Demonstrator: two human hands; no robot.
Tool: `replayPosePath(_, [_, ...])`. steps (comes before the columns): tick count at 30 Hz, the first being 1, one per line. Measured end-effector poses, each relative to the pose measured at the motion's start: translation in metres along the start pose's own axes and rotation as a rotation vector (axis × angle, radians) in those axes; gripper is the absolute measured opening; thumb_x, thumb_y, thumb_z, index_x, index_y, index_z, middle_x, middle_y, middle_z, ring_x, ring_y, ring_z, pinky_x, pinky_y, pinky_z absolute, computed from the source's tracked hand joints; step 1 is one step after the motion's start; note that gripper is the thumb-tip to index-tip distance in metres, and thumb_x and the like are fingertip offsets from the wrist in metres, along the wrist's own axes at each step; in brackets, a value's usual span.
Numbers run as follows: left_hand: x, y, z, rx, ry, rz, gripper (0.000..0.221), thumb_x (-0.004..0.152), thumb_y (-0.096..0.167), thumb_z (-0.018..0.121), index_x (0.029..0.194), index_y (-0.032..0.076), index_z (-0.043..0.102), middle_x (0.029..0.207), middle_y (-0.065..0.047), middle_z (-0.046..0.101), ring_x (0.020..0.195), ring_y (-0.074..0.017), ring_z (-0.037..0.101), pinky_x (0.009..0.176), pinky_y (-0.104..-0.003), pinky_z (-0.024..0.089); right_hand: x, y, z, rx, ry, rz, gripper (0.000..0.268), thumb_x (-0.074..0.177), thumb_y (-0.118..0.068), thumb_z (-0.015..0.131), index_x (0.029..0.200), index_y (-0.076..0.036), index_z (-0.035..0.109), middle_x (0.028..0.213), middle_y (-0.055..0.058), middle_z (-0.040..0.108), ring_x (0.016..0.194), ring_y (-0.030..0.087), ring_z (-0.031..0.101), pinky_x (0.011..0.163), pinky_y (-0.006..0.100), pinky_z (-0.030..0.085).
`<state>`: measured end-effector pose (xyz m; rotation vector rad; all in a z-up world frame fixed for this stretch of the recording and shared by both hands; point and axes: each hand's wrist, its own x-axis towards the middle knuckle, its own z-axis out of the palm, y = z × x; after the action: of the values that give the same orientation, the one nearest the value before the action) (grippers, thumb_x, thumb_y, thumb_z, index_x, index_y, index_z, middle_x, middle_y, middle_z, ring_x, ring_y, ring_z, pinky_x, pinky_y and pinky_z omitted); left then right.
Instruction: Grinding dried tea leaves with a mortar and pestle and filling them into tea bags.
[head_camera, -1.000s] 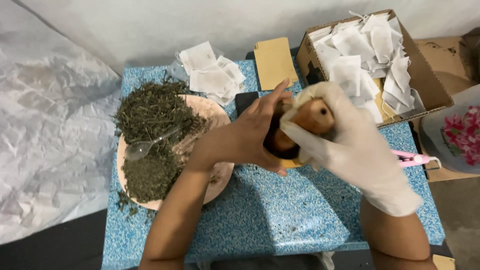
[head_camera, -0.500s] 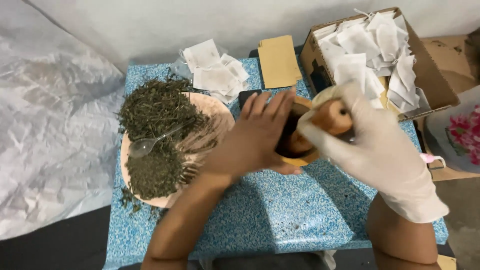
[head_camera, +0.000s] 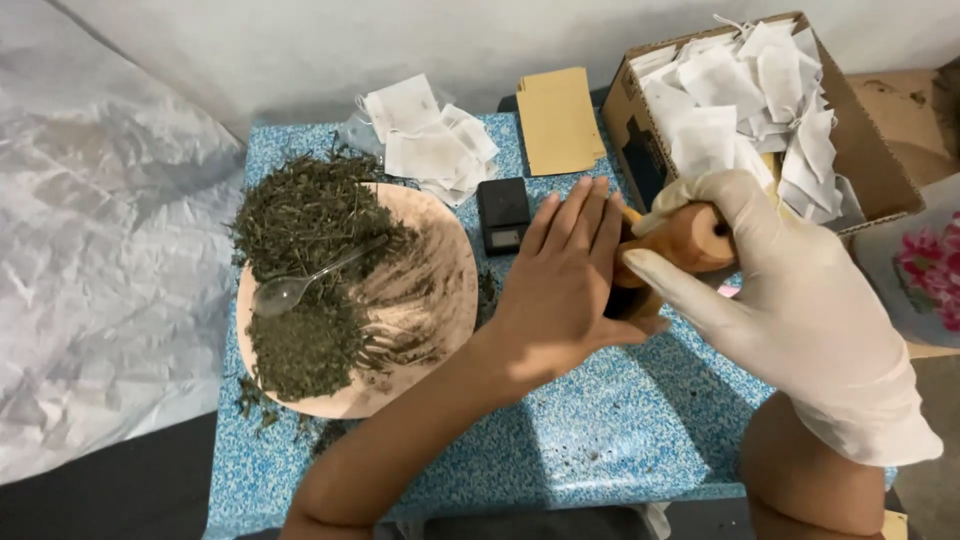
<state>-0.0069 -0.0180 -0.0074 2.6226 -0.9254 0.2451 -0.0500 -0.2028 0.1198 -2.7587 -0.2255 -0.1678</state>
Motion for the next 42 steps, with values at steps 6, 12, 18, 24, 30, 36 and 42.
replayPosePath(6, [0.008,0.018,-0.003,-0.12,0.138,-0.141,0.097,0.106,0.069,0.049,0.167,-0.007,0.046,0.179,-0.025,0.041,0.171,-0.0352,0.032,0.144,-0.048,0.016,-0.001,-0.001,-0.011,0.024,0.158,-0.28,0.056,0.104,-0.031,0.085,0.14,0.007,0.065,0.131,0.021,0.08,0.096,0.029,0.081,0.074,0.039,0.066])
replayPosePath(12, [0.005,0.019,0.006,-0.069,0.145,-0.16,0.092,0.109,0.064,0.049,0.169,-0.005,0.042,0.181,-0.024,0.038,0.172,-0.0357,0.03,0.145,-0.047,0.016,-0.008,-0.019,-0.011,0.122,0.22,-0.265,0.046,0.105,-0.022,0.087,0.137,0.0,0.063,0.137,0.014,0.082,0.095,0.019,0.08,0.079,0.032,0.067])
replayPosePath(18, [0.005,0.018,0.002,-0.128,0.164,-0.153,0.097,0.105,0.063,0.056,0.168,-0.008,0.041,0.18,-0.026,0.039,0.171,-0.0379,0.032,0.144,-0.048,0.018,0.001,-0.019,-0.009,0.035,0.049,-0.087,0.045,0.104,-0.036,0.082,0.138,-0.012,0.065,0.099,0.006,0.083,0.056,0.022,0.073,0.061,0.039,0.056])
replayPosePath(24, [0.005,0.018,0.005,-0.084,0.129,-0.17,0.098,0.106,0.064,0.059,0.172,-0.005,0.036,0.183,-0.022,0.034,0.174,-0.0353,0.025,0.144,-0.048,0.016,0.002,-0.012,0.001,0.031,0.034,-0.051,0.05,0.105,-0.038,0.081,0.139,-0.01,0.058,0.094,0.013,0.076,0.074,0.037,0.075,0.069,0.044,0.054])
replayPosePath(30, [0.006,0.022,-0.003,-0.22,0.261,-0.164,0.091,0.107,0.06,0.054,0.164,-0.012,0.048,0.174,-0.028,0.048,0.167,-0.038,0.041,0.143,-0.048,0.025,-0.005,-0.001,-0.001,-0.056,0.241,-0.235,0.063,0.109,-0.037,0.086,0.15,0.004,0.063,0.12,0.019,0.083,0.089,0.031,0.081,0.068,0.044,0.063])
replayPosePath(36, [0.006,0.022,-0.003,-0.201,0.275,-0.183,0.097,0.102,0.064,0.064,0.162,-0.01,0.047,0.171,-0.028,0.052,0.164,-0.0388,0.045,0.141,-0.048,0.027,0.002,-0.02,0.003,0.2,0.316,-0.254,0.046,0.11,-0.018,0.087,0.14,0.005,0.061,0.127,0.016,0.084,0.111,0.024,0.081,0.099,0.036,0.064])
replayPosePath(42, [0.008,0.019,-0.001,-0.184,0.21,-0.194,0.11,0.099,0.067,0.07,0.171,-0.009,0.034,0.176,-0.024,0.046,0.168,-0.0365,0.039,0.142,-0.047,0.024,0.019,-0.005,0.012,0.231,0.188,-0.176,0.05,0.108,-0.028,0.083,0.138,-0.001,0.055,0.125,0.013,0.081,0.117,0.027,0.078,0.097,0.039,0.057])
